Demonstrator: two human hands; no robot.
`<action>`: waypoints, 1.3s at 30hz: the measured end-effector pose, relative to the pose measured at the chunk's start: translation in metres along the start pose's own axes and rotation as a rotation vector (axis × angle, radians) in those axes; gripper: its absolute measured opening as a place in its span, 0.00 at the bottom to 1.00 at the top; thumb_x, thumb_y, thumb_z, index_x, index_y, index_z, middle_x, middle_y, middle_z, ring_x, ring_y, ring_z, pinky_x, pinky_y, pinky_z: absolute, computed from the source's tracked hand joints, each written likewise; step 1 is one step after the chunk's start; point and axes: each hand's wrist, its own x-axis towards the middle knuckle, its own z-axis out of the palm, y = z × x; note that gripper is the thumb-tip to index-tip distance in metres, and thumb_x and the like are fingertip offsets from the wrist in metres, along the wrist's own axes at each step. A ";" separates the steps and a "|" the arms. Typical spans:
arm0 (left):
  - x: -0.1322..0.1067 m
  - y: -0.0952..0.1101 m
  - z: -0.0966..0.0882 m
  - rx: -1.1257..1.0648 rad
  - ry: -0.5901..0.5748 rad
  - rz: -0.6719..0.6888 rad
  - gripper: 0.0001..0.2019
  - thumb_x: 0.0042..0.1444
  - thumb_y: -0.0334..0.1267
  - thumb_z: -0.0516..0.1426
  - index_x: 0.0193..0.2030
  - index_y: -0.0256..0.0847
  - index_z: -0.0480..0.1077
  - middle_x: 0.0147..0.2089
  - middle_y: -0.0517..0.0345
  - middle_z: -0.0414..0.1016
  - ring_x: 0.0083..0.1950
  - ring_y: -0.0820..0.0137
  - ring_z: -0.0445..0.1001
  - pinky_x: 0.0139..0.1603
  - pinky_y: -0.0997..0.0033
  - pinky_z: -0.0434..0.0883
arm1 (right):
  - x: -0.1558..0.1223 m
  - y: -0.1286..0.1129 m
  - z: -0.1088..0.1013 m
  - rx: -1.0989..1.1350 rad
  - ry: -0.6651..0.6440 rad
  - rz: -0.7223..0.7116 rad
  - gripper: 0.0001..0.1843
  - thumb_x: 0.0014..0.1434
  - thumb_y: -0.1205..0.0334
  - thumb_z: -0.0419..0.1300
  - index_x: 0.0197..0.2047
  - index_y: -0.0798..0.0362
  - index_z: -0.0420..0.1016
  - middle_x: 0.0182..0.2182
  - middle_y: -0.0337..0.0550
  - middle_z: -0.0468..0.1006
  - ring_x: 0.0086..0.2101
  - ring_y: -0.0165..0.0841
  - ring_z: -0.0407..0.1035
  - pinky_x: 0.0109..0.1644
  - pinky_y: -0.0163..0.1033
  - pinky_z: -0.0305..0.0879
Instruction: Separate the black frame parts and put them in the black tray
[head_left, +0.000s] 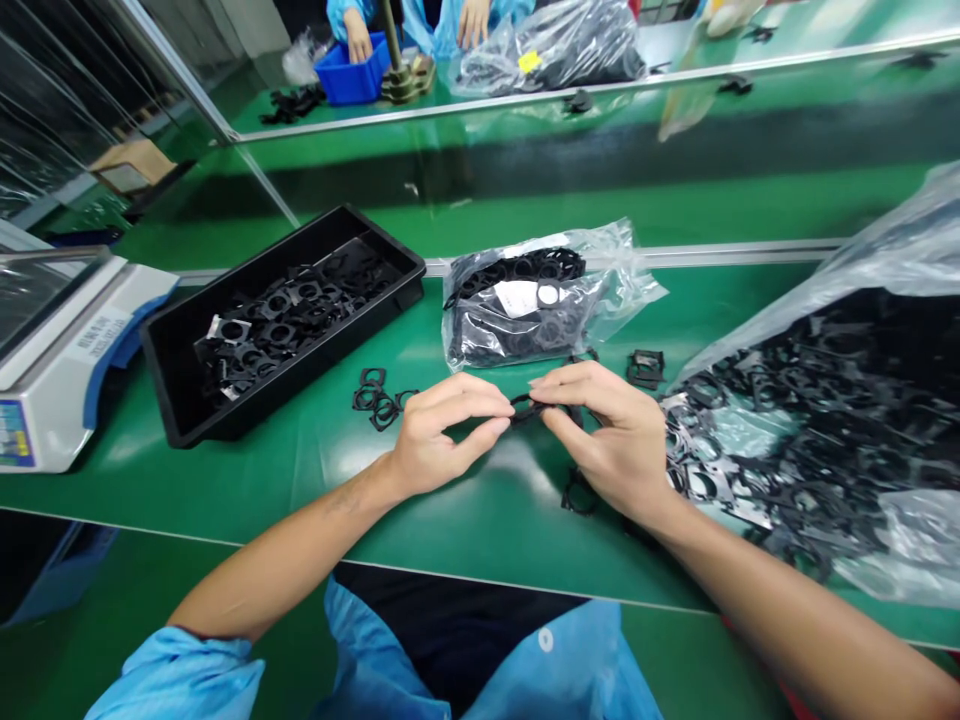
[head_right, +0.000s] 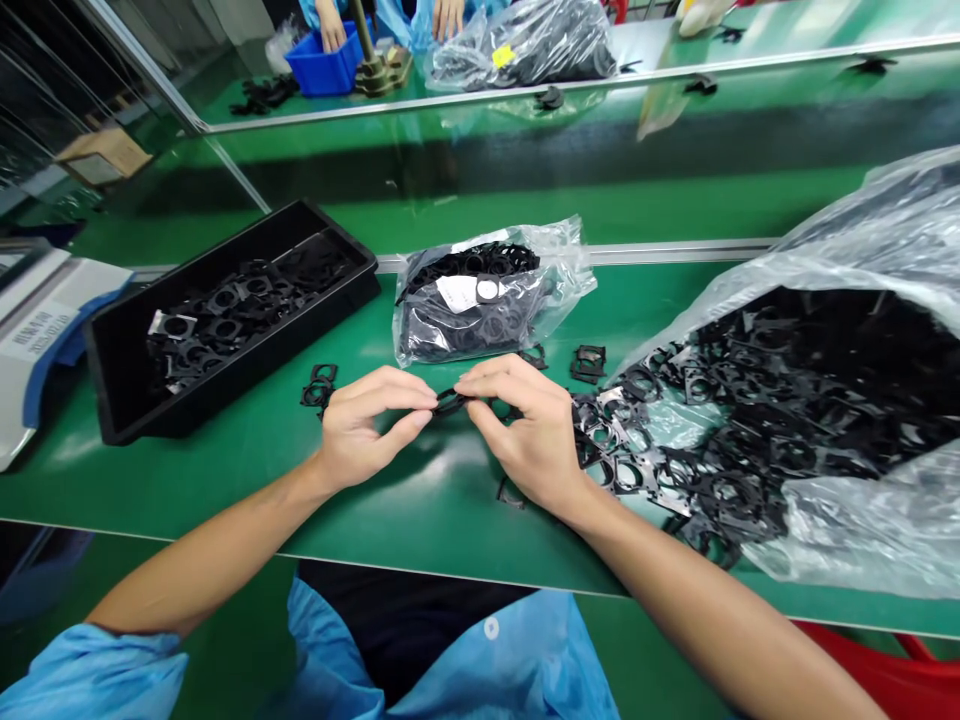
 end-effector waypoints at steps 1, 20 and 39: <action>0.000 0.000 0.000 0.006 0.001 0.006 0.03 0.62 0.32 0.62 0.40 0.41 0.79 0.38 0.55 0.83 0.40 0.70 0.81 0.44 0.70 0.78 | 0.000 0.001 0.000 -0.003 0.005 -0.011 0.09 0.59 0.70 0.63 0.34 0.47 0.83 0.37 0.44 0.85 0.37 0.37 0.79 0.46 0.45 0.77; 0.000 0.000 -0.002 0.154 0.016 0.175 0.04 0.61 0.27 0.62 0.41 0.38 0.77 0.39 0.54 0.83 0.39 0.74 0.82 0.44 0.76 0.78 | 0.000 0.004 0.000 0.063 0.010 -0.051 0.11 0.58 0.74 0.65 0.35 0.48 0.84 0.36 0.43 0.85 0.37 0.35 0.80 0.46 0.42 0.77; -0.003 0.000 -0.001 0.133 0.018 0.123 0.05 0.61 0.30 0.63 0.43 0.40 0.77 0.40 0.55 0.82 0.41 0.72 0.81 0.44 0.72 0.79 | 0.002 0.003 0.001 0.149 -0.015 0.048 0.10 0.57 0.73 0.65 0.33 0.48 0.84 0.34 0.43 0.85 0.36 0.36 0.78 0.45 0.44 0.77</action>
